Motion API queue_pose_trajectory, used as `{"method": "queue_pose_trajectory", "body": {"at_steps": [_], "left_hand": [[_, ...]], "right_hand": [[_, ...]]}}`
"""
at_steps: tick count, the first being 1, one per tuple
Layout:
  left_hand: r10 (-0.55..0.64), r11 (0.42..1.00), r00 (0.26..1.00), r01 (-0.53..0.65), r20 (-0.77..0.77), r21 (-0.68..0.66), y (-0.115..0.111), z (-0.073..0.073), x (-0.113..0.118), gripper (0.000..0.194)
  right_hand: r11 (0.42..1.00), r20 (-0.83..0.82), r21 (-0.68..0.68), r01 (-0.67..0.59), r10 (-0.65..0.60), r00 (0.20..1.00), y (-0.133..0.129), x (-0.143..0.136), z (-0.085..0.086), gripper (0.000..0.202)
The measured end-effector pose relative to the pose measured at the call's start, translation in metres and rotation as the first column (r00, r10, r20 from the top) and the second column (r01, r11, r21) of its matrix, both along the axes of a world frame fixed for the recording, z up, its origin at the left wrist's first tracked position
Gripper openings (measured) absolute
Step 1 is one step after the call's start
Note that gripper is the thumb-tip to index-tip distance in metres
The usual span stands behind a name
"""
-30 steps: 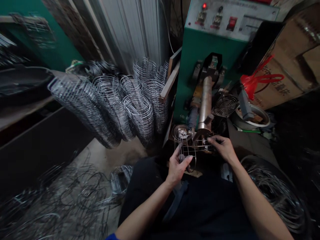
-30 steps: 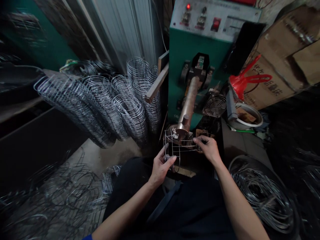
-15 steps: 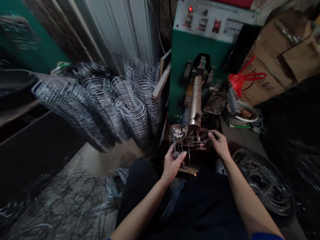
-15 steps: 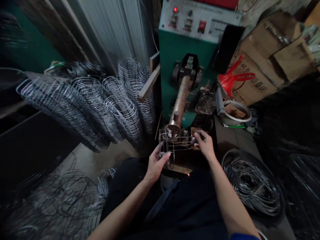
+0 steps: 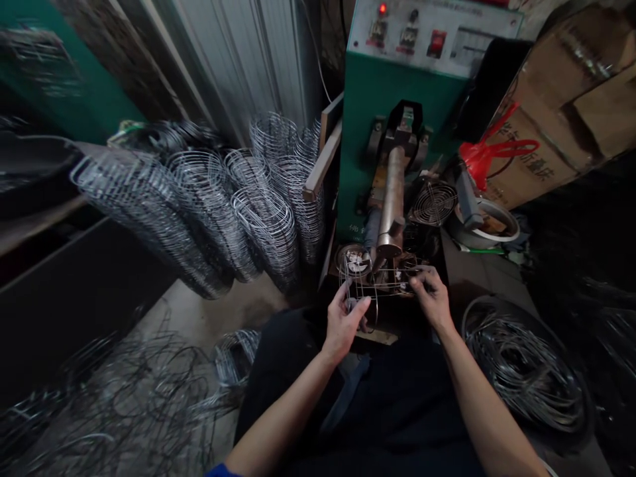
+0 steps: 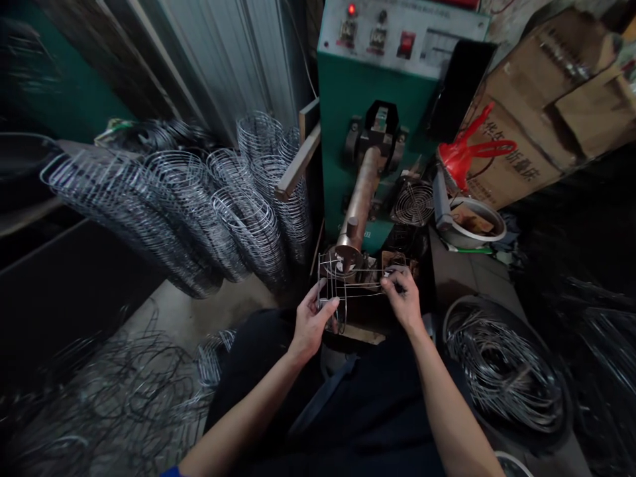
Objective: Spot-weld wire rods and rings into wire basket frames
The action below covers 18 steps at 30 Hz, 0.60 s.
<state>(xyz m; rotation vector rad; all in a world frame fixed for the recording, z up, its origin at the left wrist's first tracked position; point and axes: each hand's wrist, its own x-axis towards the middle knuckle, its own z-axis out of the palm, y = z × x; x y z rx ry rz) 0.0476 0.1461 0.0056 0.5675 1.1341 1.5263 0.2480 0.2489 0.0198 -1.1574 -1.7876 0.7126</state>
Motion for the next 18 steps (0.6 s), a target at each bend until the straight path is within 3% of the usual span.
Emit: {"method": "queue_pose_trajectory", "body": {"at_steps": [18], "left_hand": [[-0.009, 1.000, 1.000, 0.009, -0.011, 0.019, 0.022, 0.008, -0.011, 0.094]], "right_hand": [[0.995, -0.092, 0.050, 0.088, -0.083, 0.992, 0.028, -0.016, -0.007, 0.040]]}}
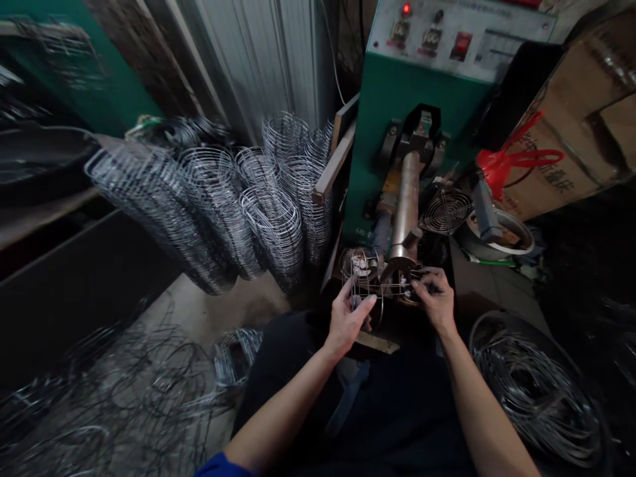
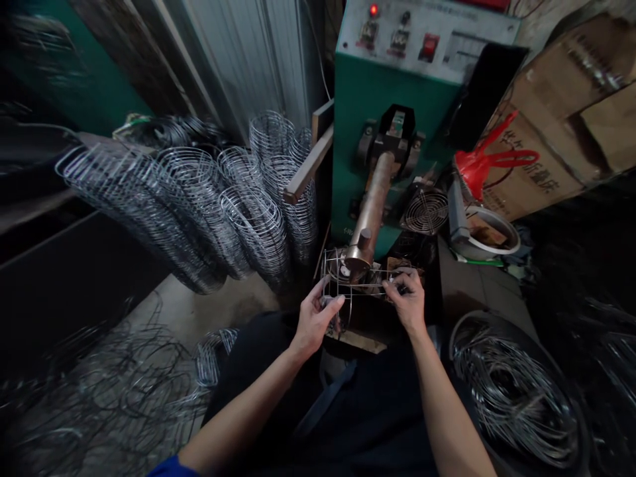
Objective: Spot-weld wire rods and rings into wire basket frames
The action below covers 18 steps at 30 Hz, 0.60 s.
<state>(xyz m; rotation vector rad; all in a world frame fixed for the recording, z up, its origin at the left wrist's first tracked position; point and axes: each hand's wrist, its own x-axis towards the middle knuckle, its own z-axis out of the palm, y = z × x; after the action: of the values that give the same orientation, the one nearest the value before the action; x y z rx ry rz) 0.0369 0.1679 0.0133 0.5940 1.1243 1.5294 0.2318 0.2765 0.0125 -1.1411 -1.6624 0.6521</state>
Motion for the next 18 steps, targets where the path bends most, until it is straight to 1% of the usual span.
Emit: {"method": "queue_pose_trajectory", "body": {"at_steps": [6, 9, 13, 16, 18], "left_hand": [[0.006, 1.000, 1.000, -0.006, 0.003, 0.004, 0.005, -0.002, -0.001, 0.099], [-0.008, 1.000, 1.000, 0.008, -0.005, 0.016, 0.008, -0.004, -0.002, 0.095], [-0.030, 0.999, 1.000, 0.030, -0.007, 0.042, 0.008, -0.005, -0.002, 0.089], [-0.012, 1.000, 1.000, 0.013, -0.019, 0.025, 0.007, -0.005, -0.002, 0.090], [-0.001, 1.000, 1.000, 0.002, -0.016, 0.021, 0.007, -0.004, -0.002, 0.091]], "right_hand": [[1.000, 0.003, 0.022, -0.014, 0.014, 1.000, 0.006, 0.001, -0.003, 0.037], [0.999, -0.012, 0.038, -0.029, 0.030, 0.999, 0.007, 0.000, -0.004, 0.033], [0.999, -0.004, 0.045, -0.015, 0.015, 1.000, 0.010, 0.001, -0.003, 0.034], [0.999, 0.029, 0.036, 0.022, -0.023, 0.999, 0.017, 0.012, -0.009, 0.038], [1.000, 0.042, -0.006, 0.028, -0.028, 0.999, 0.022, 0.025, -0.017, 0.043]]}}
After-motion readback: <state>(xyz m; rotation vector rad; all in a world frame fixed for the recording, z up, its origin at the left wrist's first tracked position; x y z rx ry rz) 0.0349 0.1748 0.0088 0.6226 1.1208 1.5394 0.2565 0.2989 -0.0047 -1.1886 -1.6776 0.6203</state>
